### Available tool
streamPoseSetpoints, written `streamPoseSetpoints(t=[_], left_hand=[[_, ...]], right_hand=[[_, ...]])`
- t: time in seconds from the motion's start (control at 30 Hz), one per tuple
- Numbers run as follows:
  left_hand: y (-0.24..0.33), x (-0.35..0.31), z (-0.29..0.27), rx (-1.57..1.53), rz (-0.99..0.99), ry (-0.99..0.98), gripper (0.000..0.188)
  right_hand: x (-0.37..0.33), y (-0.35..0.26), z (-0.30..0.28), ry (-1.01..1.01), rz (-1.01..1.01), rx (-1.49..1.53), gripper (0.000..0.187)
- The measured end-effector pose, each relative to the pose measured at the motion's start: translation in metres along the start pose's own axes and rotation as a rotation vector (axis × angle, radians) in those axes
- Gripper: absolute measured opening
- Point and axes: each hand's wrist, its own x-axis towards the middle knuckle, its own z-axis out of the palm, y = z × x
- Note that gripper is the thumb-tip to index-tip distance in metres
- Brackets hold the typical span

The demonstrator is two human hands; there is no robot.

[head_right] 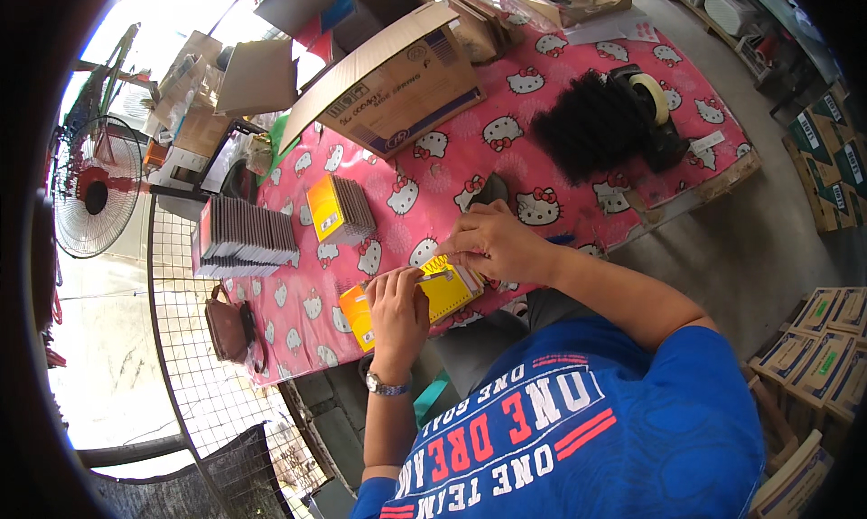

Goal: The person places a plastic coil into the pre-punched holes of yellow notebooks by hand, turning the coil to thread it through the pages.

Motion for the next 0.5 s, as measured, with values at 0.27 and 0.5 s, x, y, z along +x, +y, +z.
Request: streamPoseSetpoints(t=[0.27,0.5], left_hand=[[0.002,0.003,0.007,0.008,-0.013,0.045,0.020],[-0.003,0.003,0.010,-0.010,-0.001,0.071,0.022]], right_hand=[[0.003,0.000,0.004,-0.016,0.085,0.358,0.033],[0.013,0.004,-0.010,-0.254,-0.035,0.175,0.037]])
